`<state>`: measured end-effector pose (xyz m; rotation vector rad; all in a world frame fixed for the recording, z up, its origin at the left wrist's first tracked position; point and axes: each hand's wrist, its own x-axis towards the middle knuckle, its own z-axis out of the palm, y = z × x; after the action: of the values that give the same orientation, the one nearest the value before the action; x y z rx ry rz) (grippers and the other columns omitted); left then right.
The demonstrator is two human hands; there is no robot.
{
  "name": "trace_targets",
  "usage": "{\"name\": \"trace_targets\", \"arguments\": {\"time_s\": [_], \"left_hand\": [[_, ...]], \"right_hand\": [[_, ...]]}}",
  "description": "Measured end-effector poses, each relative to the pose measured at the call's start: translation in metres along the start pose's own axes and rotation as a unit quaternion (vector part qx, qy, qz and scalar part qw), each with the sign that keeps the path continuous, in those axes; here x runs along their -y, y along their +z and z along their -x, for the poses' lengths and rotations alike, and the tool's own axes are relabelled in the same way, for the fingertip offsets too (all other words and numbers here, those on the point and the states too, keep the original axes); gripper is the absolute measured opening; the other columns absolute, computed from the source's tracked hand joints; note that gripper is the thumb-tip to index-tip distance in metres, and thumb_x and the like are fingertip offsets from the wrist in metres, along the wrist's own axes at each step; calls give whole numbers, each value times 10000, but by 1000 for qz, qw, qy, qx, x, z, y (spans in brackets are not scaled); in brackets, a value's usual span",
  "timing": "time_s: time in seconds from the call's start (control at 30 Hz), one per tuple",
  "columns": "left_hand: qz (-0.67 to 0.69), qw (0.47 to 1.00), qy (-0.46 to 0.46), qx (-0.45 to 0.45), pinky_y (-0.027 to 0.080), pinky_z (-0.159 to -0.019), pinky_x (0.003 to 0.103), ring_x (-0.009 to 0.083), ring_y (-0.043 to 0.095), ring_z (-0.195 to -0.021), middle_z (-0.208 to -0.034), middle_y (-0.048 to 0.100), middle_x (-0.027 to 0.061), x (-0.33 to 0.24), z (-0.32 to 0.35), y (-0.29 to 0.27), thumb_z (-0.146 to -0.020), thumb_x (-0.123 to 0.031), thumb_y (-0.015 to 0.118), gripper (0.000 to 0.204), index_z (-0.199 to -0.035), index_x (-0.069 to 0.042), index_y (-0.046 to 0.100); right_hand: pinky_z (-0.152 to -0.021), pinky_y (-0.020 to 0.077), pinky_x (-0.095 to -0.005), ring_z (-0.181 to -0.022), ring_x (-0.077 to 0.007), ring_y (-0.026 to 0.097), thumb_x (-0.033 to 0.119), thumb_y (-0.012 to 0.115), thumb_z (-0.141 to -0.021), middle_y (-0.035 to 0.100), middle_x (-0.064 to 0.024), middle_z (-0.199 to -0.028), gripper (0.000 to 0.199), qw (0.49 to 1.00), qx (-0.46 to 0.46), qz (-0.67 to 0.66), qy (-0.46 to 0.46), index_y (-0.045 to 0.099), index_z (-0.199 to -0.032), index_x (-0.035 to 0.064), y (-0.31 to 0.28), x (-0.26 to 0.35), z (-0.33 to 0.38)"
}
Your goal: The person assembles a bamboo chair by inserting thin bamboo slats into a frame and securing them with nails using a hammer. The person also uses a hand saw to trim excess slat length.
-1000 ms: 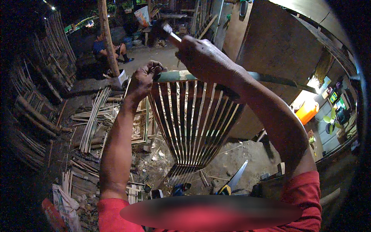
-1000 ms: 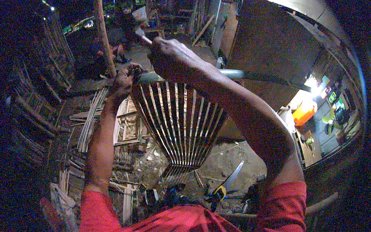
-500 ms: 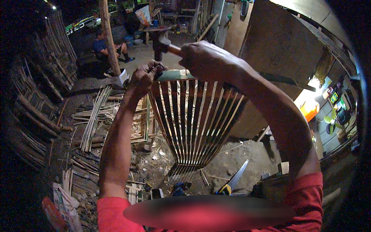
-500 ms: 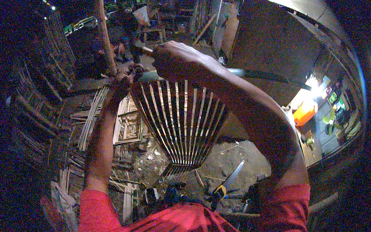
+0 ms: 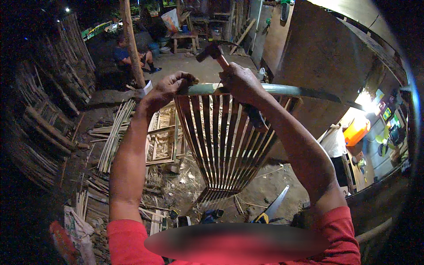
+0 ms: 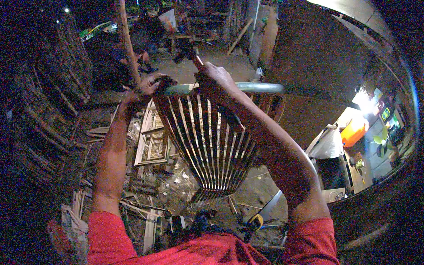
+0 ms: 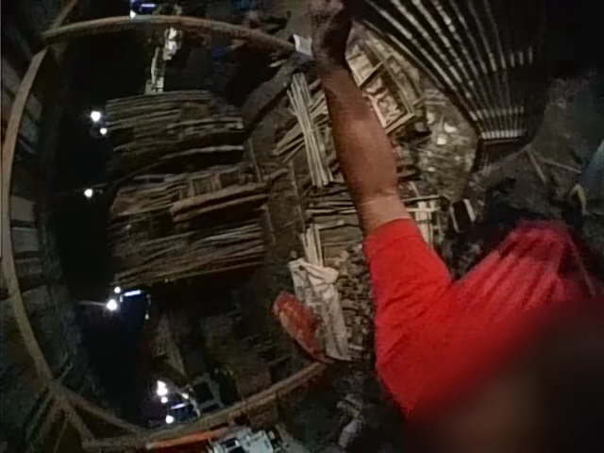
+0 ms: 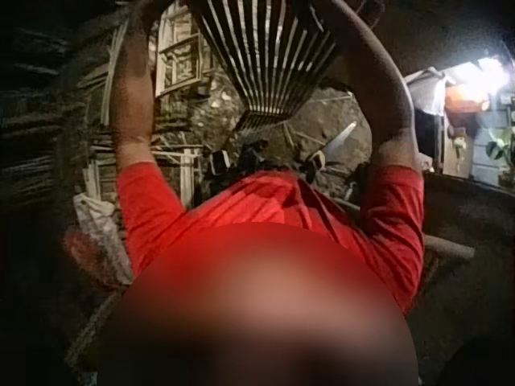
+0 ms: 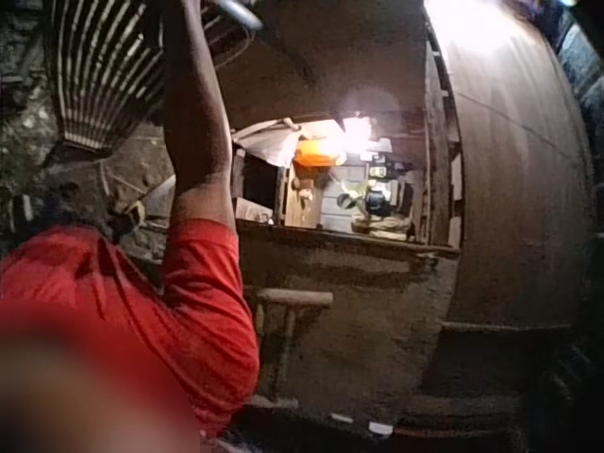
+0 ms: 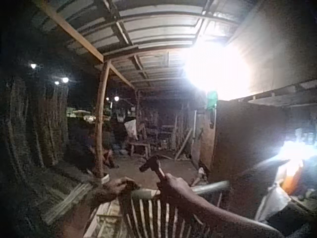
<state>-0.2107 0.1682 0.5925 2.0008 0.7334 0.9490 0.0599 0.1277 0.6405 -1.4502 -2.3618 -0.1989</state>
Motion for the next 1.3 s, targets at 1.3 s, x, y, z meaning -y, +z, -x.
{"name": "trace_targets", "arguments": {"time_s": [1.3], "left_hand": [[-215, 970, 67, -95, 511, -899, 425, 355, 646, -1045, -1209, 649, 226, 21, 17, -17, -1074, -314, 452, 424, -1327, 9, 559]], "right_hand": [[-793, 515, -444, -866, -338, 682, 307, 593, -971, 679, -203, -910, 329, 984, -85, -151, 42, 628, -1019, -17, -1, -6, 8]]}}
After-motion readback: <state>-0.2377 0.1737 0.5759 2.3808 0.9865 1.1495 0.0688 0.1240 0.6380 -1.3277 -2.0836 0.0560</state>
